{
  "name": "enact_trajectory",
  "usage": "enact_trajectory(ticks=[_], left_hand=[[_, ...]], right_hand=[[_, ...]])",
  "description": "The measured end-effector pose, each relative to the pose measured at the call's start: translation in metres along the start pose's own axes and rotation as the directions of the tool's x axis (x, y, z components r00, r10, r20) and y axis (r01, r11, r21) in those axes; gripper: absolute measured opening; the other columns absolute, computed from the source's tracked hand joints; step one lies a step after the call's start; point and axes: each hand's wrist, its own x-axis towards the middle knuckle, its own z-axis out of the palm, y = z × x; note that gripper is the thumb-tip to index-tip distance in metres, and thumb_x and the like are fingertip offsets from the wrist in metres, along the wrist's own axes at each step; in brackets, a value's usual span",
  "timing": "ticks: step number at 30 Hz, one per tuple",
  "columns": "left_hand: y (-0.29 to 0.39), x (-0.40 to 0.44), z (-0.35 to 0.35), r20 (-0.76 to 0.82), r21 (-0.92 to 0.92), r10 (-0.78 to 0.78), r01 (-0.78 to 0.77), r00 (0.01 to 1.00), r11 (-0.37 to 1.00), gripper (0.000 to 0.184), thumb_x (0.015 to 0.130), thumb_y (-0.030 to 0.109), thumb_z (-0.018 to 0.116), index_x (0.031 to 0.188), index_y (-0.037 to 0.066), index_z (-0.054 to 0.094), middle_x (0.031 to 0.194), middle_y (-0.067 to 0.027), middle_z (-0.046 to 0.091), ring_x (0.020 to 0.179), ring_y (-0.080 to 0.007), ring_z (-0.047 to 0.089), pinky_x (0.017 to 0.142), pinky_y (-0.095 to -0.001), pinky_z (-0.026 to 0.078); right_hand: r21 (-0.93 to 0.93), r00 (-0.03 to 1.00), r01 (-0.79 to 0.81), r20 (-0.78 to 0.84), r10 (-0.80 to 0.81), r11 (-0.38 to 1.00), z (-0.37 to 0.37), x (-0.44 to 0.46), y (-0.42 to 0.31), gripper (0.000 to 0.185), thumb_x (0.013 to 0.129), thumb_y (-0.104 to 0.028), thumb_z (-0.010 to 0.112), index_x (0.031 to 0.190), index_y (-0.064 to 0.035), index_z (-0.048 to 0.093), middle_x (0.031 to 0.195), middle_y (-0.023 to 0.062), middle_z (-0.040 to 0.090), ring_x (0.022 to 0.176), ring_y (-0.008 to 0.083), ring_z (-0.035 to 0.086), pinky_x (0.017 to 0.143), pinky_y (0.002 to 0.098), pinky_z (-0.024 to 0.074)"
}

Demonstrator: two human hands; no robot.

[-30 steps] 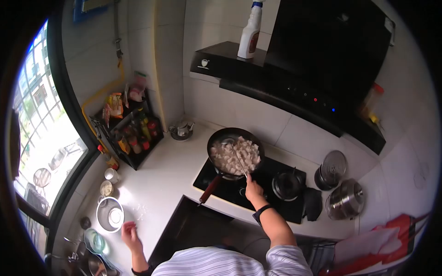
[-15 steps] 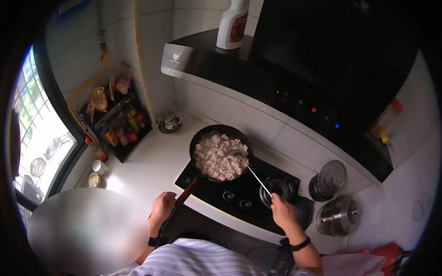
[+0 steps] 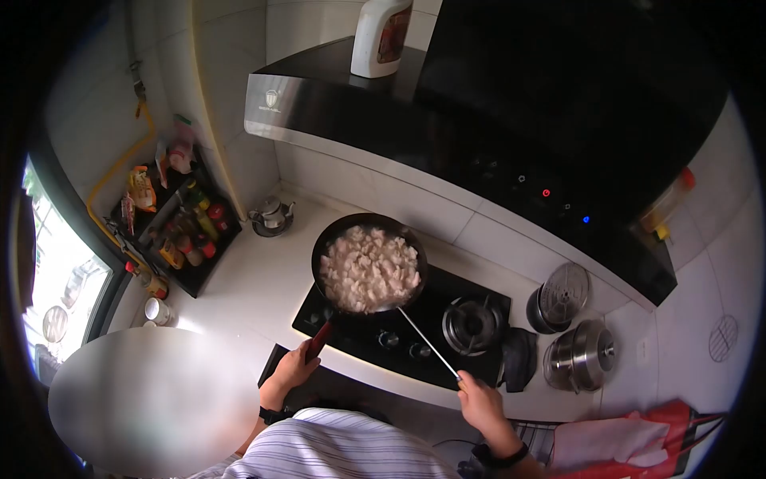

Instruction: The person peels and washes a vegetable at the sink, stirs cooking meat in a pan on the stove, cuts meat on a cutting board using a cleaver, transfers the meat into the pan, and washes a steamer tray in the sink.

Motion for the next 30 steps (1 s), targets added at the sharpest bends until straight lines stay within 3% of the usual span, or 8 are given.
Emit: enact_trajectory(ticks=[7, 11, 14, 18, 27, 29, 30], left_hand=[[-0.002, -0.002, -0.006, 0.059, -0.053, 0.01, -0.007, 0.998, 0.999, 0.062, 0.083, 0.031, 0.063, 0.133, 0.002, 0.041, 0.098, -0.0258, 0.064, 0.093, -0.0399, 0.062, 0.081, -0.0446, 0.05], [0.005, -0.003, -0.016, 0.139, -0.096, -0.044, 0.057, 0.989, 0.994, 0.063, 0.083, 0.03, 0.063, 0.134, 0.002, 0.041, 0.099, -0.0254, 0.064, 0.094, -0.0396, 0.062, 0.082, -0.0438, 0.05], [0.001, -0.003, -0.017, 0.126, -0.059, 0.006, 0.002, 0.992, 0.998, 0.063, 0.083, 0.03, 0.064, 0.134, 0.003, 0.041, 0.099, -0.0243, 0.065, 0.093, -0.0394, 0.063, 0.082, -0.0437, 0.05], [0.0, -0.004, -0.017, 0.102, -0.043, 0.048, -0.044, 0.994, 0.998, 0.063, 0.082, 0.029, 0.065, 0.134, 0.004, 0.04, 0.097, -0.0246, 0.064, 0.09, -0.0398, 0.063, 0.079, -0.044, 0.05], [-0.002, -0.013, -0.028, 0.12, 0.007, 0.045, -0.047, 0.992, 0.999, 0.06, 0.082, 0.036, 0.064, 0.13, 0.005, 0.047, 0.097, -0.0215, 0.066, 0.091, -0.0371, 0.064, 0.08, -0.043, 0.051], [-0.003, -0.015, -0.03, 0.137, 0.006, 0.029, -0.031, 0.99, 1.0, 0.06, 0.082, 0.036, 0.064, 0.13, 0.005, 0.047, 0.097, -0.0214, 0.066, 0.091, -0.037, 0.064, 0.08, -0.0429, 0.051], [-0.004, -0.016, -0.03, 0.134, 0.013, 0.034, -0.036, 0.99, 0.999, 0.059, 0.082, 0.036, 0.064, 0.13, 0.005, 0.047, 0.096, -0.0214, 0.066, 0.091, -0.037, 0.064, 0.079, -0.043, 0.051]], right_hand=[[0.13, 0.994, -0.002, -0.106, 0.016, 0.991, 0.083, 0.047, -0.012, 0.046, 0.081, -0.013, 0.063, 0.126, -0.0134, 0.05, 0.102, 0.018, 0.063, 0.092, 0.0376, 0.061, 0.076, 0.0446, 0.0499], [0.161, 0.983, -0.008, -0.182, 0.037, 0.987, 0.095, 0.074, -0.023, 0.045, 0.082, -0.013, 0.063, 0.126, -0.0134, 0.051, 0.102, 0.0157, 0.064, 0.094, 0.037, 0.061, 0.077, 0.0437, 0.0494], [0.171, 0.963, 0.063, -0.269, -0.015, 0.983, 0.093, 0.085, -0.029, 0.046, 0.083, -0.015, 0.062, 0.127, -0.0157, 0.05, 0.098, 0.0143, 0.064, 0.088, 0.0365, 0.062, 0.074, 0.0445, 0.0501], [0.304, 0.973, -0.071, -0.188, 0.132, 0.95, 0.067, 0.09, -0.034, 0.04, 0.087, -0.017, 0.058, 0.126, -0.0136, 0.051, 0.1, 0.0197, 0.065, 0.094, 0.0404, 0.061, 0.08, 0.0444, 0.0484], [0.318, 0.939, -0.193, -0.214, 0.269, 0.928, 0.079, 0.118, -0.017, 0.035, 0.09, -0.017, 0.055, 0.124, -0.0104, 0.051, 0.107, 0.0198, 0.063, 0.099, 0.04, 0.06, 0.082, 0.0442, 0.0471], [0.308, 0.935, 0.004, -0.34, 0.106, 0.951, 0.102, 0.122, -0.007, 0.037, 0.089, -0.016, 0.055, 0.126, -0.0095, 0.05, 0.107, 0.0207, 0.062, 0.101, 0.0408, 0.058, 0.085, 0.0439, 0.0462], [0.254, 0.909, 0.092, -0.416, 0.023, 0.963, 0.121, 0.127, 0.003, 0.038, 0.091, -0.016, 0.054, 0.128, -0.0104, 0.049, 0.094, 0.0179, 0.064, 0.079, 0.0372, 0.063, 0.071, 0.0431, 0.0499]])
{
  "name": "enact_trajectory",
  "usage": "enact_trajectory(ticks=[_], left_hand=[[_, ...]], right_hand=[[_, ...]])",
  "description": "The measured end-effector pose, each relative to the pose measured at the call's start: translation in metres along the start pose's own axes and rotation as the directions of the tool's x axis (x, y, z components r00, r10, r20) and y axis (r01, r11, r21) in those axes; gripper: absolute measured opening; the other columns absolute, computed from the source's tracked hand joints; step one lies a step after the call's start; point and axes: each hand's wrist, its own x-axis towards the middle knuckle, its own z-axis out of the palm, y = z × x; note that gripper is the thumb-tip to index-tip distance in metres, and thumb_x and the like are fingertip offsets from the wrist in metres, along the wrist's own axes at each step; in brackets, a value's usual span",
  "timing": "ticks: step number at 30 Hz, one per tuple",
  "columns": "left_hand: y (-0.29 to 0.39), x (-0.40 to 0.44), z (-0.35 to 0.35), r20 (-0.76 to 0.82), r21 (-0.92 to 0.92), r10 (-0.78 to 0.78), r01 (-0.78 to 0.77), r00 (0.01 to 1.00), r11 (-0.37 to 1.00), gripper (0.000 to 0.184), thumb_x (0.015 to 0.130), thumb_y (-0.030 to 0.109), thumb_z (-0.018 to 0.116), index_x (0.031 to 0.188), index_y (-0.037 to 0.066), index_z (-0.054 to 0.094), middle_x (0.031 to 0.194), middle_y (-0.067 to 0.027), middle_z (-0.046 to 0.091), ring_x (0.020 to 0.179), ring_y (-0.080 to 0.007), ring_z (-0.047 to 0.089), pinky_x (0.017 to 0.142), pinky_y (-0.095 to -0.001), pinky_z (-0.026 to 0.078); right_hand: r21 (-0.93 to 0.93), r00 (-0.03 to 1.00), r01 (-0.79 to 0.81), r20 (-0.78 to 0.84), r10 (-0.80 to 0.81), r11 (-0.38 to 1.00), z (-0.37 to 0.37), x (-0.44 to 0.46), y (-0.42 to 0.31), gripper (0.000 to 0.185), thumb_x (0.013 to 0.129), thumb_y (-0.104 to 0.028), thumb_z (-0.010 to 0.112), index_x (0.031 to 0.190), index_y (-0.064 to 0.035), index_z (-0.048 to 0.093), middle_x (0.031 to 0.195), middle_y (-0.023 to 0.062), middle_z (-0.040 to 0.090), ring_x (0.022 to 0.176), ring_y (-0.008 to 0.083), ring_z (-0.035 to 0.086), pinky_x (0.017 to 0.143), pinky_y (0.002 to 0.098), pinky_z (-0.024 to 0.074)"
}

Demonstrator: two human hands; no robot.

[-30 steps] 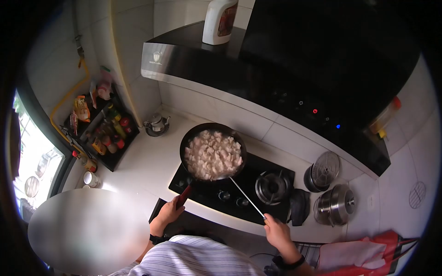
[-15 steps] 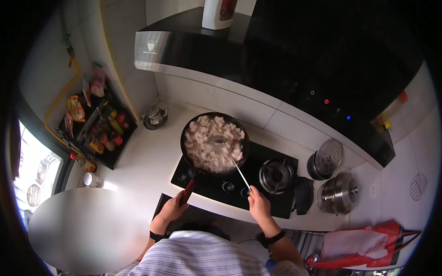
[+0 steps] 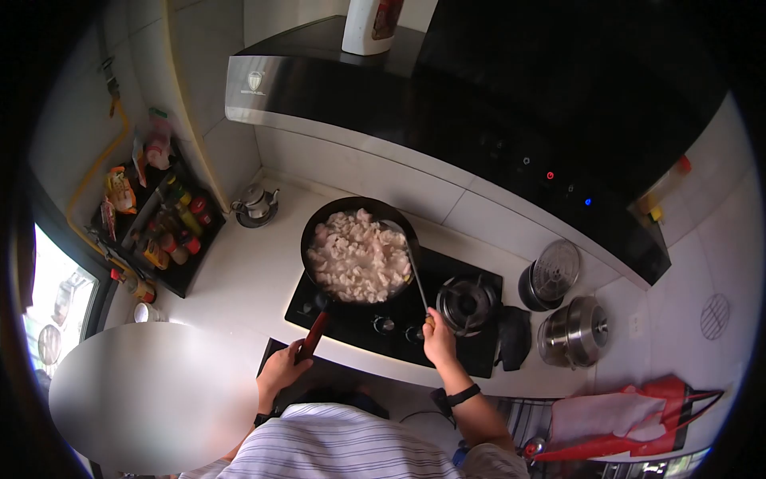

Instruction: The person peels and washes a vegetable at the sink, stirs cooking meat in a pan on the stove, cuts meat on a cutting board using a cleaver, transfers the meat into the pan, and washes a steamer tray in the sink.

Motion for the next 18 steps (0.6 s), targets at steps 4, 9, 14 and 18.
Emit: enact_trajectory(ticks=[4, 9, 14, 18], left_hand=[[-0.001, -0.006, -0.001, -0.002, -0.032, 0.017, -0.017, 1.0, 0.999, 0.057, 0.084, 0.03, 0.064, 0.131, 0.005, 0.045, 0.095, -0.0211, 0.066, 0.091, -0.0384, 0.062, 0.077, -0.0433, 0.049], [-0.002, -0.009, 0.002, -0.017, -0.036, 0.022, -0.022, 1.0, 0.999, 0.055, 0.085, 0.029, 0.064, 0.13, 0.005, 0.046, 0.093, -0.0214, 0.065, 0.089, -0.0392, 0.062, 0.076, -0.0439, 0.049], [-0.004, -0.008, 0.001, -0.012, -0.017, 0.033, -0.033, 0.999, 0.999, 0.057, 0.084, 0.034, 0.063, 0.13, 0.005, 0.046, 0.091, -0.0208, 0.066, 0.088, -0.0376, 0.063, 0.078, -0.0438, 0.05], [-0.005, -0.009, 0.001, -0.024, -0.048, 0.05, -0.051, 0.998, 0.998, 0.056, 0.085, 0.033, 0.063, 0.13, 0.005, 0.046, 0.091, -0.0206, 0.066, 0.088, -0.0378, 0.063, 0.076, -0.0439, 0.05]], right_hand=[[0.475, 0.604, -0.797, 0.625, 0.495, 0.374, -0.022, 0.008, -0.051, 0.032, 0.094, -0.018, 0.048, 0.126, -0.0135, 0.051, 0.08, 0.0118, 0.058, 0.059, 0.0219, 0.056, 0.053, 0.0338, 0.0449], [0.423, 0.421, -0.883, 0.905, 0.055, -0.204, -0.029, 0.017, -0.046, 0.028, 0.1, -0.03, 0.04, 0.12, -0.0151, 0.052, 0.071, 0.0042, 0.05, 0.045, 0.0092, 0.039, 0.043, 0.0235, 0.0336], [0.329, 0.38, -0.895, 0.917, -0.124, -0.302, -0.036, 0.011, -0.051, 0.032, 0.101, -0.031, 0.037, 0.125, -0.0139, 0.05, 0.073, 0.0034, 0.049, 0.045, 0.008, 0.039, 0.043, 0.0218, 0.0337], [0.369, 0.396, -0.905, 0.912, -0.106, -0.211, -0.057, 0.005, -0.069, 0.028, 0.098, -0.032, 0.045, 0.12, -0.0169, 0.052, 0.073, 0.0038, 0.049, 0.046, 0.0089, 0.039, 0.044, 0.0212, 0.0349]])
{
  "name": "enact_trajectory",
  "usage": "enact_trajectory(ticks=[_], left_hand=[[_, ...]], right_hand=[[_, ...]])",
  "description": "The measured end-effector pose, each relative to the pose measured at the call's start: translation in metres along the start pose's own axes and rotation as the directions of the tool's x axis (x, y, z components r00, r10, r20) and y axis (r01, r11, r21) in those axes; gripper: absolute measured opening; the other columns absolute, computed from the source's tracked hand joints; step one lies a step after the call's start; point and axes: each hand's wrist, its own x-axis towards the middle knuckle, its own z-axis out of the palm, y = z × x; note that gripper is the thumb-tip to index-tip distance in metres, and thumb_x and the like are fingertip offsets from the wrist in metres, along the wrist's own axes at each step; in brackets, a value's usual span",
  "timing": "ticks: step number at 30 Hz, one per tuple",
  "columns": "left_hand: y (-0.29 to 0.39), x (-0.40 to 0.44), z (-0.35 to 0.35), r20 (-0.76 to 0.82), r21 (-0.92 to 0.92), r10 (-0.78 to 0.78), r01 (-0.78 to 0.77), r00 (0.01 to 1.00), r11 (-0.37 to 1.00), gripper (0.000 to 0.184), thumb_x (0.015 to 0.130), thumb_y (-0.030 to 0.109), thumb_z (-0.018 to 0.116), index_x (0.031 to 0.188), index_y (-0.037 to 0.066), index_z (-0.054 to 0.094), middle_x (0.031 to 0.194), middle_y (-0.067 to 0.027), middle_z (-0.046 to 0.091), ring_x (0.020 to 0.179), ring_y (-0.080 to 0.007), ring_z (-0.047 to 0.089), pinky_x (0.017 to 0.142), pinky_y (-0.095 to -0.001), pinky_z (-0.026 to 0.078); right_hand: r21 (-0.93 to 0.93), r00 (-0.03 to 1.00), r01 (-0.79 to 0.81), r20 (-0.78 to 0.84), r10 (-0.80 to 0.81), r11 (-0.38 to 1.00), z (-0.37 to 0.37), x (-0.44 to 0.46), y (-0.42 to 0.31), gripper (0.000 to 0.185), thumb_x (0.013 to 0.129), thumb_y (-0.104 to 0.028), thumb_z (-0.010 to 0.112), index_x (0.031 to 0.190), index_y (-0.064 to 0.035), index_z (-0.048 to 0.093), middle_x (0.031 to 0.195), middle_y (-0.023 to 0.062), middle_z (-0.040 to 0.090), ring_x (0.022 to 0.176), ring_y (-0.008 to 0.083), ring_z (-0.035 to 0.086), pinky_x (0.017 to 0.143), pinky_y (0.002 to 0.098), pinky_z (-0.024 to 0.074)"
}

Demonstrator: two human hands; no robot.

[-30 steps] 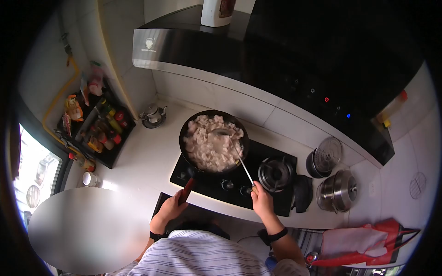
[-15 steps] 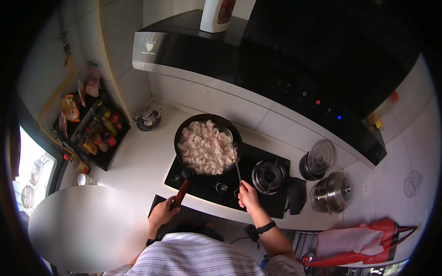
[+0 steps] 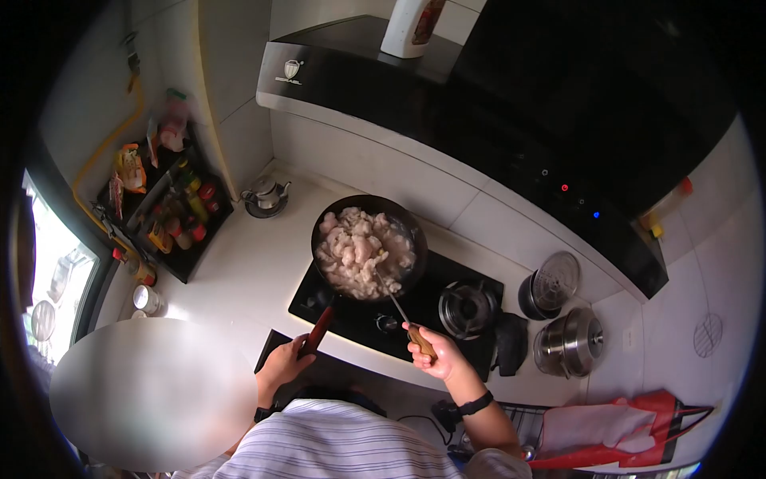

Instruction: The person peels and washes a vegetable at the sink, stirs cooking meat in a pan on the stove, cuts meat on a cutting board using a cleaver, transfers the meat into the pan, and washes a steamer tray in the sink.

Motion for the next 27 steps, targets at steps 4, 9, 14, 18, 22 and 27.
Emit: enact_trajectory(ticks=[4, 9, 14, 18, 22, 27], left_hand=[[-0.003, 0.001, 0.003, -0.017, 0.001, 0.021, -0.021, 1.0, 1.0, 0.055, 0.085, 0.033, 0.063, 0.13, 0.005, 0.046, 0.089, -0.0199, 0.066, 0.086, -0.0378, 0.063, 0.074, -0.0441, 0.051], [-0.002, 0.0, 0.001, -0.016, 0.001, 0.021, -0.021, 1.0, 1.0, 0.055, 0.085, 0.033, 0.063, 0.13, 0.006, 0.046, 0.087, -0.0193, 0.066, 0.084, -0.0375, 0.064, 0.073, -0.044, 0.051], [0.001, 0.0, 0.0, -0.02, 0.009, 0.01, -0.01, 1.0, 1.0, 0.055, 0.085, 0.034, 0.063, 0.129, 0.006, 0.046, 0.086, -0.019, 0.066, 0.084, -0.0372, 0.064, 0.072, -0.0436, 0.051], [-0.001, 0.001, 0.001, -0.016, 0.003, 0.016, -0.016, 1.0, 1.0, 0.055, 0.085, 0.033, 0.063, 0.129, 0.006, 0.046, 0.087, -0.0193, 0.066, 0.084, -0.0371, 0.064, 0.072, -0.0436, 0.051], [0.0, 0.001, -0.001, -0.021, -0.013, 0.032, -0.033, 0.999, 0.999, 0.055, 0.085, 0.033, 0.063, 0.129, 0.006, 0.046, 0.088, -0.0193, 0.066, 0.084, -0.0373, 0.063, 0.072, -0.0434, 0.051], [0.003, 0.001, -0.004, -0.001, -0.026, -0.004, 0.004, 1.0, 1.0, 0.054, 0.085, 0.032, 0.064, 0.129, 0.006, 0.047, 0.089, -0.0194, 0.066, 0.085, -0.0375, 0.063, 0.073, -0.0429, 0.05]], right_hand=[[-0.164, 0.993, 0.055, -0.09, -0.071, 0.985, 0.018, -0.016, 0.002, 0.027, 0.098, -0.029, 0.046, 0.121, -0.0168, 0.052, 0.073, 0.0053, 0.05, 0.045, 0.0097, 0.039, 0.043, 0.0219, 0.0342], [-0.803, 0.813, 0.077, -0.294, -0.503, 0.592, 0.006, -0.017, 0.018, 0.035, 0.097, -0.019, 0.049, 0.131, -0.014, 0.049, 0.072, 0.0039, 0.052, 0.042, 0.0103, 0.041, 0.04, 0.0261, 0.0354], [-0.919, 0.623, -0.254, 0.084, -0.778, -0.302, 0.029, -0.048, 0.011, 0.049, 0.085, -0.009, 0.058, 0.133, -0.0121, 0.048, 0.098, 0.0187, 0.062, 0.092, 0.0395, 0.059, 0.079, 0.0431, 0.0483], [-0.905, 0.667, -0.201, 0.154, -0.729, -0.375, 0.043, -0.059, 0.013, 0.049, 0.085, -0.01, 0.058, 0.133, -0.0136, 0.048, 0.099, 0.018, 0.063, 0.088, 0.0384, 0.061, 0.075, 0.0434, 0.0494], [-0.847, 0.743, -0.278, 0.109, -0.66, -0.452, 0.035, -0.043, 0.029, 0.052, 0.085, -0.016, 0.059, 0.136, -0.0165, 0.045, 0.093, 0.0157, 0.063, 0.077, 0.0374, 0.063, 0.067, 0.0458, 0.0513], [-0.831, 0.781, -0.34, 0.012, -0.624, -0.441, 0.04, -0.029, 0.029, 0.05, 0.086, -0.015, 0.057, 0.135, -0.0139, 0.046, 0.095, 0.0169, 0.064, 0.08, 0.0387, 0.062, 0.069, 0.0462, 0.0507]])
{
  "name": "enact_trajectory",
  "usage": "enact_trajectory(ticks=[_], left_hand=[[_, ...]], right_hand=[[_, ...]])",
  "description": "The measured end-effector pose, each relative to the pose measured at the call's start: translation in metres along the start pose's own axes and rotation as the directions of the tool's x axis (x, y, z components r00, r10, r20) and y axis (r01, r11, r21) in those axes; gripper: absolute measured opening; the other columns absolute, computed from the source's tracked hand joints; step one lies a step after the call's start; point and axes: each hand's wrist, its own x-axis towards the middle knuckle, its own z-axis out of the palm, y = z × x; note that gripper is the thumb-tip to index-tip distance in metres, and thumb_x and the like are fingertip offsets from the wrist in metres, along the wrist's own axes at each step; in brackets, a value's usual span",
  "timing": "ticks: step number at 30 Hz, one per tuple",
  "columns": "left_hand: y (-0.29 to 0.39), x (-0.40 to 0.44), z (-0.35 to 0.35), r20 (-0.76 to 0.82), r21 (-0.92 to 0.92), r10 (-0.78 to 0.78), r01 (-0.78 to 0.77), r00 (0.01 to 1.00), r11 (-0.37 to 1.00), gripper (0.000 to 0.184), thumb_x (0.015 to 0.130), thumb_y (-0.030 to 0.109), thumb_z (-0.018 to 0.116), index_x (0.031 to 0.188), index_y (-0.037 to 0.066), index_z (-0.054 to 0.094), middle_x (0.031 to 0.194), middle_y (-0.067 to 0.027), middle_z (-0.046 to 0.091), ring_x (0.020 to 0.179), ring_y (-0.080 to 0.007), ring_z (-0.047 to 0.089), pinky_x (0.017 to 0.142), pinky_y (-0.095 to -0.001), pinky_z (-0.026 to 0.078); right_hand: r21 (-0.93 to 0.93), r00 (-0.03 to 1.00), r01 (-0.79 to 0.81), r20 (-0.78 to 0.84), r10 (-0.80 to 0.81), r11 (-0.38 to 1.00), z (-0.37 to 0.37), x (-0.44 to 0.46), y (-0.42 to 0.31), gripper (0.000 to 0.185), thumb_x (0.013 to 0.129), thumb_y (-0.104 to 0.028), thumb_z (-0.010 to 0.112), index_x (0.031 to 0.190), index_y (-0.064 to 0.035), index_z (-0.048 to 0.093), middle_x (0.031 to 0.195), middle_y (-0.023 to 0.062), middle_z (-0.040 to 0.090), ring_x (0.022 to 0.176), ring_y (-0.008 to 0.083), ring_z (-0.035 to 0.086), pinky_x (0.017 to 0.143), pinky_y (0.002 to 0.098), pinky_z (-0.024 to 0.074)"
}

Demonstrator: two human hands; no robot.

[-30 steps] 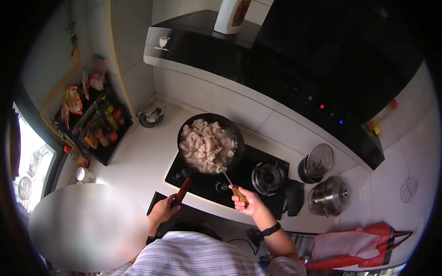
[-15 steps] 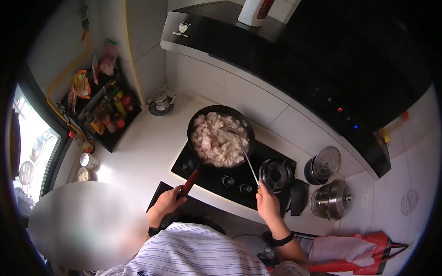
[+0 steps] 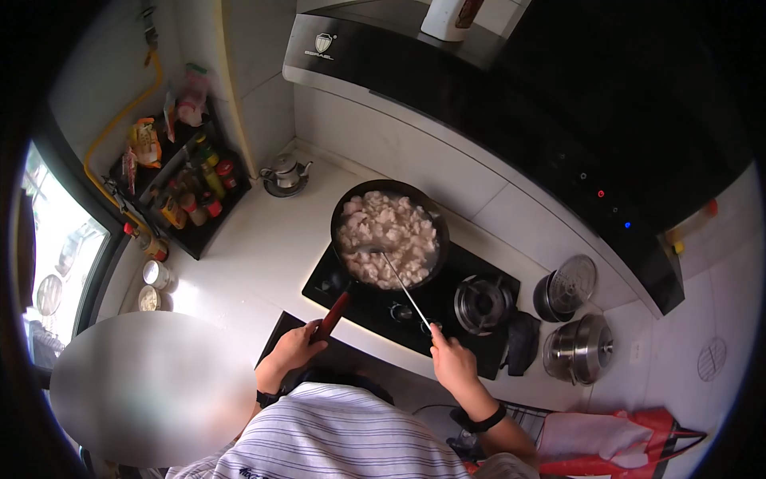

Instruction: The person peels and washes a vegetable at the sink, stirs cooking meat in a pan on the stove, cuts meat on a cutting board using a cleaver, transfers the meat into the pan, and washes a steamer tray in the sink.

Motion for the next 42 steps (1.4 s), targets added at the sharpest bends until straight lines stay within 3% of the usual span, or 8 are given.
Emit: enact_trajectory(ticks=[9, 11, 12, 14, 23, 28, 34, 42], left_hand=[[-0.001, 0.002, 0.002, 0.01, 0.02, -0.021, 0.021, 1.0, 1.0, 0.054, 0.084, 0.031, 0.065, 0.128, 0.006, 0.048, 0.091, -0.0202, 0.066, 0.086, -0.0377, 0.063, 0.074, -0.0428, 0.05], [-0.001, 0.002, 0.003, 0.002, 0.022, -0.014, 0.013, 1.0, 1.0, 0.054, 0.084, 0.031, 0.065, 0.128, 0.006, 0.048, 0.091, -0.0202, 0.066, 0.087, -0.0377, 0.063, 0.074, -0.0428, 0.05], [-0.001, 0.001, 0.002, 0.012, 0.023, -0.012, 0.012, 1.0, 1.0, 0.054, 0.084, 0.032, 0.064, 0.129, 0.006, 0.048, 0.092, -0.0201, 0.066, 0.087, -0.0376, 0.063, 0.074, -0.0429, 0.05], [-0.002, 0.002, 0.001, 0.019, 0.027, -0.005, 0.005, 1.0, 1.0, 0.054, 0.084, 0.032, 0.064, 0.129, 0.006, 0.047, 0.092, -0.02, 0.066, 0.087, -0.0376, 0.063, 0.075, -0.0429, 0.05], [-0.003, -0.001, 0.004, -0.017, 0.028, 0.026, -0.026, 1.0, 0.999, 0.053, 0.085, 0.033, 0.063, 0.127, 0.005, 0.048, 0.085, -0.0197, 0.066, 0.082, -0.0376, 0.064, 0.072, -0.0432, 0.051], [-0.004, -0.001, 0.007, -0.031, 0.035, 0.02, -0.018, 0.999, 0.999, 0.053, 0.085, 0.033, 0.063, 0.127, 0.005, 0.048, 0.085, -0.0197, 0.066, 0.082, -0.0372, 0.064, 0.073, -0.043, 0.051], [-0.002, -0.001, 0.005, -0.034, 0.024, 0.018, -0.017, 0.999, 1.0, 0.053, 0.085, 0.033, 0.063, 0.127, 0.005, 0.048, 0.088, -0.0196, 0.066, 0.084, -0.0367, 0.064, 0.074, -0.0427, 0.051], [-0.002, -0.006, 0.004, -0.028, 0.023, -0.004, 0.005, 1.0, 1.0, 0.053, 0.085, 0.032, 0.063, 0.127, 0.005, 0.049, 0.089, -0.0196, 0.066, 0.085, -0.0367, 0.064, 0.074, -0.0426, 0.051]], right_hand=[[0.212, 0.988, 0.144, -0.079, -0.129, 0.967, 0.056, 0.034, 0.038, 0.043, 0.091, -0.019, 0.055, 0.133, -0.0159, 0.046, 0.068, 0.0139, 0.059, 0.06, 0.0324, 0.062, 0.055, 0.0437, 0.0494], [0.782, 0.858, -0.469, 0.514, 0.001, 0.409, 0.045, 0.044, 0.031, 0.036, 0.097, -0.025, 0.048, 0.132, -0.0189, 0.047, 0.064, 0.0059, 0.051, 0.046, 0.0184, 0.05, 0.045, 0.034, 0.0426], [0.784, 0.86, -0.466, 0.511, -0.001, 0.409, 0.043, 0.044, 0.032, 0.036, 0.097, -0.025, 0.048, 0.132, -0.0189, 0.047, 0.064, 0.0059, 0.051, 0.046, 0.0184, 0.05, 0.045, 0.034, 0.0426], [0.708, 0.722, -0.685, 0.631, -0.283, -0.171, 0.037, 0.044, 0.037, 0.033, 0.1, -0.03, 0.041, 0.131, -0.0199, 0.047, 0.066, 0.0006, 0.044, 0.043, 0.0081, 0.036, 0.042, 0.0237, 0.034], [0.585, 0.732, -0.681, 0.54, -0.415, -0.441, 0.038, 0.03, 0.053, 0.038, 0.099, -0.035, 0.044, 0.132, -0.0162, 0.045, 0.07, 0.002, 0.049, 0.043, 0.0082, 0.038, 0.042, 0.0223, 0.0347], [0.891, 0.908, -0.418, 0.418, 0.042, 0.177, 0.021, 0.019, 0.044, 0.038, 0.098, -0.02, 0.048, 0.135, -0.0132, 0.045, 0.066, 0.0019, 0.051, 0.04, 0.011, 0.042, 0.038, 0.0276, 0.0363], [0.425, 0.997, -0.026, -0.057, 0.055, 0.905, 0.013, 0.022, 0.022, 0.044, 0.089, -0.017, 0.057, 0.132, -0.0103, 0.049, 0.088, 0.0156, 0.065, 0.077, 0.033, 0.064, 0.07, 0.0387, 0.0489], [0.245, 0.999, -0.017, 0.053, 0.005, 0.969, 0.041, 0.034, 0.005, 0.044, 0.089, -0.018, 0.055, 0.132, -0.0127, 0.048, 0.091, 0.0202, 0.064, 0.081, 0.041, 0.061, 0.071, 0.0449, 0.0496]])
